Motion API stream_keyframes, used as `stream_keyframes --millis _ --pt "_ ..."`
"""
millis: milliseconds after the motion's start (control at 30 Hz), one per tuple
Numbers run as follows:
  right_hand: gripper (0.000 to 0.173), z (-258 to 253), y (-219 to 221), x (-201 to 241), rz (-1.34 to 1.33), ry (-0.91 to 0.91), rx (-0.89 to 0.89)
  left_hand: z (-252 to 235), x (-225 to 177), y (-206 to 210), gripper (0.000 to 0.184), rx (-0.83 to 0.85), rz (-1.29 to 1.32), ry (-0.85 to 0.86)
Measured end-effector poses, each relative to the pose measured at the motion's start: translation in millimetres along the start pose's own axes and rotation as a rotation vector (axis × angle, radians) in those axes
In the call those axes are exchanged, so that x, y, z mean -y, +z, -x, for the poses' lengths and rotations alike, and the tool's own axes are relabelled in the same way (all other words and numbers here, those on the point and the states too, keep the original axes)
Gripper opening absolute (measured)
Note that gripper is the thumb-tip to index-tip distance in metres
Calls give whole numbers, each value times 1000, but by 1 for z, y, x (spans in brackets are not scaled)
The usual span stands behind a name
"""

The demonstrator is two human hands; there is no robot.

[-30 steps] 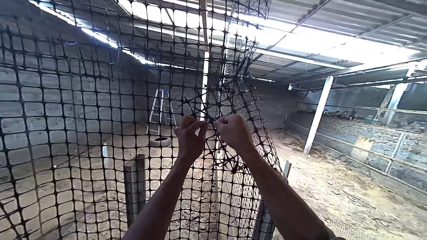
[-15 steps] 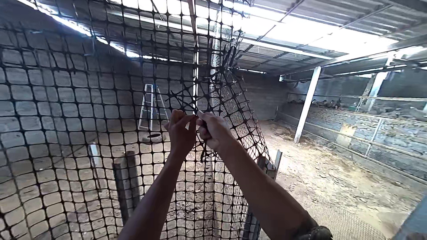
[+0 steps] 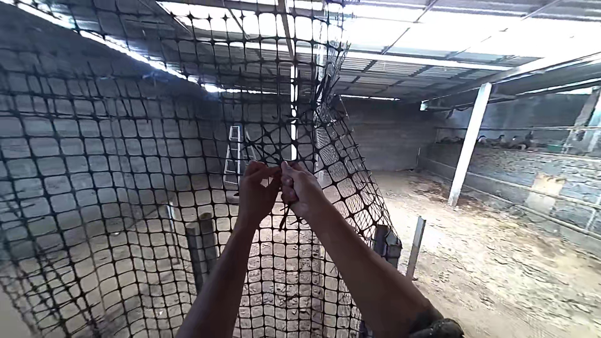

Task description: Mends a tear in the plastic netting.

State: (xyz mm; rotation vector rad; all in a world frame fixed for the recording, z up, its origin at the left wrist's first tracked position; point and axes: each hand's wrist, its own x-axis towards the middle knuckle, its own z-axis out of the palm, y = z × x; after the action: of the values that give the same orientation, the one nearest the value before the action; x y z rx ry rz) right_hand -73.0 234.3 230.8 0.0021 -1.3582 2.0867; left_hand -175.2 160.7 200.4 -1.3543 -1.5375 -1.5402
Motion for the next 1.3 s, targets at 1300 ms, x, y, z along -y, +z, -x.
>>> stream_keyframes --millis 1300 --pt "26 2 -14 6 170 -81 63 7 6 18 17 -355 -549 571"
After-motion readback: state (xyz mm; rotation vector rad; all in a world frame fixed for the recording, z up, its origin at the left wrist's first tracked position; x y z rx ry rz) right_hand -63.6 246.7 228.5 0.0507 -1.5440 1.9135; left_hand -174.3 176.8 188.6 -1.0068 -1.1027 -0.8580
